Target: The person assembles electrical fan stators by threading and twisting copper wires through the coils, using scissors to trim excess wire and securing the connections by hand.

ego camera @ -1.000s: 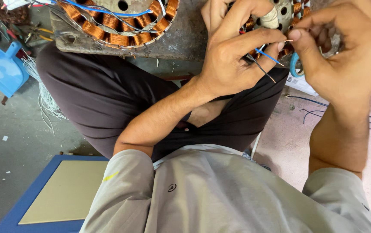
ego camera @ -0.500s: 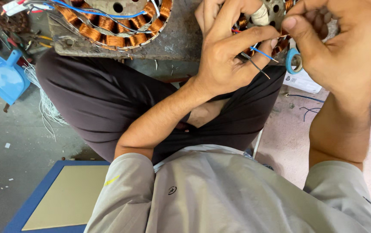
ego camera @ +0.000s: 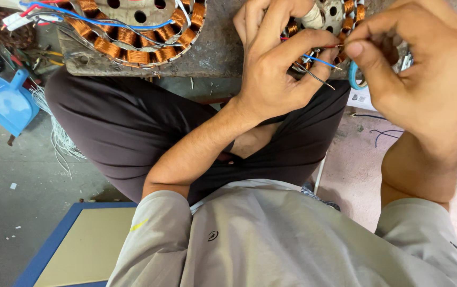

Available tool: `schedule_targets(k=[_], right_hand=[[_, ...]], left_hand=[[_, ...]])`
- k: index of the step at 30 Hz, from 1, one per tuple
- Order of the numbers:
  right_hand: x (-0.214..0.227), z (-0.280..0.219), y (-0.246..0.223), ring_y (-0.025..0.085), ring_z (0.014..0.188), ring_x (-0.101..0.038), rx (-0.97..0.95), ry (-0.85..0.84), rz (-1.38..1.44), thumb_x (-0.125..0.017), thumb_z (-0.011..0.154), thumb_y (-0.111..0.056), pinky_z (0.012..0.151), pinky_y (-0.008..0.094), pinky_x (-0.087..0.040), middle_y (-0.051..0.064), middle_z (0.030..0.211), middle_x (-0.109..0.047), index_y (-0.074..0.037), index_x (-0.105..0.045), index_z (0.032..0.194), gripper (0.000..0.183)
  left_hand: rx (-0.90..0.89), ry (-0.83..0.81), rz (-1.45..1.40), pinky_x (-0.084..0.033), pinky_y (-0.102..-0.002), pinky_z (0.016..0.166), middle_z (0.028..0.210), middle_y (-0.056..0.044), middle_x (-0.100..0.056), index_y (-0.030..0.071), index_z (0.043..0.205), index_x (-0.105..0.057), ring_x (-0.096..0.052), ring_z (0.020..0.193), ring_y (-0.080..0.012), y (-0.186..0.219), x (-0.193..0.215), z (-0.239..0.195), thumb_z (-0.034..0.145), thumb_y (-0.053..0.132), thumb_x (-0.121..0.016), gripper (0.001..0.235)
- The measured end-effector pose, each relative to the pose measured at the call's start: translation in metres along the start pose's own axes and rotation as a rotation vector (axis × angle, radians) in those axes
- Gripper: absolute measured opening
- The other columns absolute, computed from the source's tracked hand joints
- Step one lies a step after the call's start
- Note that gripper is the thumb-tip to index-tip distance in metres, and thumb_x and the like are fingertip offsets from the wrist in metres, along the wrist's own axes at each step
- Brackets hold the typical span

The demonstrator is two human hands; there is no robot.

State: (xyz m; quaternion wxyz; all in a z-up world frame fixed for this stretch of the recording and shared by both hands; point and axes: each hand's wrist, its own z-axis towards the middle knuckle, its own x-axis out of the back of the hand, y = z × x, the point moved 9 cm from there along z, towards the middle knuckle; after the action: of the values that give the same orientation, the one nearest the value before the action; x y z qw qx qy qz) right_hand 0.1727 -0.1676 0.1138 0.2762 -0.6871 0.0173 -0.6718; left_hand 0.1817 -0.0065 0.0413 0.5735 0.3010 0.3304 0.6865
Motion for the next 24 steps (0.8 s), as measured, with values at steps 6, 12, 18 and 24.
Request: schedule_targets(k=[6,12,18,24], right_hand=[[-0.007,0.015,0.004,0.013,0.074,-0.058,0.062,0.015,-0.047,-0.075,0.101,0.011,0.068,0.024,-0.044,0.009,0.093,-0.065,0.006,-0.071,0.107,0.009],[-0.007,0.002,-0.017,0.015,0.070,-0.054,0.031,-0.029,-0.119,-0.084,0.101,0.008,0.065,0.026,-0.043,0.011,0.092,-0.060,0.006,-0.071,0.103,0.013],[-0.001,0.006,-0.002,0.011,0.074,-0.056,-0.004,0.004,-0.079,-0.073,0.101,0.006,0.068,0.023,-0.042,0.007,0.095,-0.063,0.004,-0.069,0.109,0.009],[-0.008,0.010,-0.006,0.015,0.070,-0.055,-0.013,0.007,-0.105,-0.081,0.102,0.009,0.065,0.025,-0.043,0.011,0.090,-0.060,0.006,-0.071,0.103,0.010]], left_hand=[[-0.029,0.020,-0.067,-0.033,-0.042,0.101,0.112,-0.001,-0.060,0.013,0.095,-0.078,-0.050,0.112,-0.0233,-0.002,0.001,0.002,0.080,0.019,-0.086,0.018],[-0.022,0.038,-0.067,-0.033,-0.042,0.103,0.113,-0.001,-0.061,0.012,0.096,-0.078,-0.049,0.113,-0.0234,-0.006,-0.002,-0.001,0.080,0.020,-0.088,0.020],[0.009,0.008,-0.084,-0.034,-0.042,0.103,0.112,-0.002,-0.061,0.013,0.094,-0.079,-0.048,0.114,-0.0258,-0.007,-0.003,-0.001,0.078,0.018,-0.086,0.019],[-0.014,0.032,-0.078,-0.032,-0.042,0.106,0.114,-0.003,-0.061,0.012,0.095,-0.078,-0.048,0.117,-0.0259,-0.005,0.001,0.000,0.079,0.019,-0.085,0.019]])
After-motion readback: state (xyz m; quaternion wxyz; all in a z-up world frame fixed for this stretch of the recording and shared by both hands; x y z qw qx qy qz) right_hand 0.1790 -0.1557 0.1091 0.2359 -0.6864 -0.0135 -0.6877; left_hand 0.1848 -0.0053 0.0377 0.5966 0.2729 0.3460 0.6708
